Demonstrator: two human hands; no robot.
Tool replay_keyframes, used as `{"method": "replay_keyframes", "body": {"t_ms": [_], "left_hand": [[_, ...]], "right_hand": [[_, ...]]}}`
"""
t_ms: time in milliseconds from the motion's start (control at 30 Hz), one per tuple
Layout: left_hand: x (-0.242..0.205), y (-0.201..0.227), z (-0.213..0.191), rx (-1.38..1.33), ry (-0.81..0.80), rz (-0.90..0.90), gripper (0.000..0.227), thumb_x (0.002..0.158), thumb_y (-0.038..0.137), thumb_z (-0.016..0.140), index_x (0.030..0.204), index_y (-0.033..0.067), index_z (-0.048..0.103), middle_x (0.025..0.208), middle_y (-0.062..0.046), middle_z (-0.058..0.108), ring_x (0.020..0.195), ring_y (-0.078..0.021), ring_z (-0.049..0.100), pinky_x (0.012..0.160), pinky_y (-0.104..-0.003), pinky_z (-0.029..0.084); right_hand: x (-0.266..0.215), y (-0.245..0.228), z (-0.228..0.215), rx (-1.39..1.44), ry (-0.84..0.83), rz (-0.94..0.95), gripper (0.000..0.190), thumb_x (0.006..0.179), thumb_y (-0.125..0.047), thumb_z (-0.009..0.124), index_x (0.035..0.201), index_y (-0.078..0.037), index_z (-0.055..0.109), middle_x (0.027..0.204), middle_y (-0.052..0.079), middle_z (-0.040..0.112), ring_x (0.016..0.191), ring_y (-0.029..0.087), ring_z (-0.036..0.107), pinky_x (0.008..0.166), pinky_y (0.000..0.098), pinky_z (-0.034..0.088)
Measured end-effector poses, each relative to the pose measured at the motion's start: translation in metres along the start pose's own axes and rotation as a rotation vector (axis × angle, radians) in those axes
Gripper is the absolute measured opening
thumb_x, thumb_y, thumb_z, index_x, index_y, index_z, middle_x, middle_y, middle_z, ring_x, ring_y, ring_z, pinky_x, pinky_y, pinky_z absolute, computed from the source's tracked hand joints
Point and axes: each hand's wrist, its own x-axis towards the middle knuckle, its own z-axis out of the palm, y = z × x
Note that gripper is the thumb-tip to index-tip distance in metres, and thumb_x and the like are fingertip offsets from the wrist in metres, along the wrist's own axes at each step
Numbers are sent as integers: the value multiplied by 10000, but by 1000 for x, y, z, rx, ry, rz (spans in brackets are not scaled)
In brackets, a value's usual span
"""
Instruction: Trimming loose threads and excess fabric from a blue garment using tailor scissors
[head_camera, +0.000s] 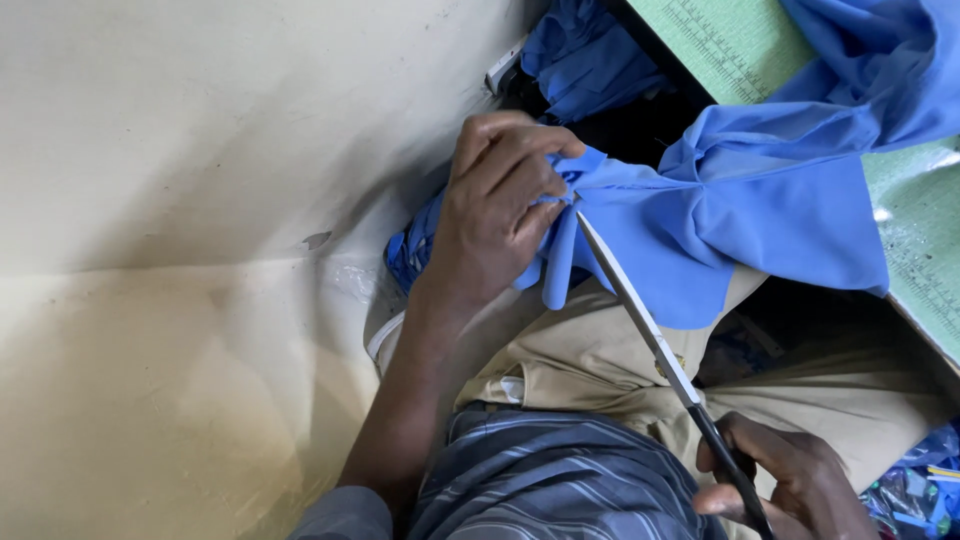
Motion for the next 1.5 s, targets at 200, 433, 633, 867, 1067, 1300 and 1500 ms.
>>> {"method": "replay_keyframes", "body": {"t_ms": [200, 433, 633, 867, 1067, 1300, 1500], "left_hand": [[-9, -19, 5, -434, -501, -469, 280, 896, 131, 743, 1112, 149, 566, 977, -12, 653, 926, -128, 648, 841, -289, 473], [-10, -6, 53, -76, -558, -312, 160, 945, 301, 704, 907, 147, 728, 715, -81, 699, 712, -342, 685, 559, -479, 411], [1, 14, 63, 20, -437, -207, 151, 965, -34, 529, 1056, 28, 633, 969, -108, 510, 658, -295, 528, 496, -450, 414], [-4, 17, 80, 68, -244, -121, 131, 974, 65, 753, 1053, 102, 656, 958, -19, 539, 666, -176, 583, 501, -298, 466], [-3, 21, 75, 100, -87, 162, 245, 937, -164, 732, 912, 29, 584, 860, -67, 436, 690, -192, 468, 673, -310, 557], [-2, 21, 67, 64, -37, 294, 212, 1008, -105, 640, 840, 6, 570, 868, -76, 432, 697, -199, 479, 713, -345, 571], [-3, 19, 64, 121, -90, 335, 225, 1000, -126, 652, 864, 37, 578, 894, -75, 495, 715, -195, 507, 701, -331, 548]], "right_hand": [[-18, 8, 15, 359, 55, -110, 529, 727, -577, 751, 674, -50, 752, 597, 30, 610, 564, 154, 510, 513, 326, 371], [-30, 28, 46, 555, 105, -26, 575, 769, -597, 695, 804, -25, 745, 502, 61, 618, 457, 154, 601, 472, 292, 418], [-28, 13, 51, 657, 59, -110, 607, 840, -614, 648, 830, -10, 709, 513, 55, 602, 470, 140, 570, 496, 298, 416], [-18, 4, 47, 650, -72, -246, 749, 837, -780, 563, 949, -53, 708, 649, 52, 652, 594, 145, 575, 556, 303, 436], [-13, -4, 40, 638, -74, -223, 785, 798, -814, 566, 915, -53, 722, 625, 50, 660, 567, 146, 575, 523, 308, 433], [-19, -10, 35, 372, 35, -102, 651, 764, -722, 581, 867, -102, 753, 691, -2, 602, 639, 143, 534, 606, 308, 402], [-21, -3, 37, 287, 45, -128, 601, 775, -711, 595, 854, -138, 759, 680, -28, 630, 632, 122, 546, 606, 288, 420]]}}
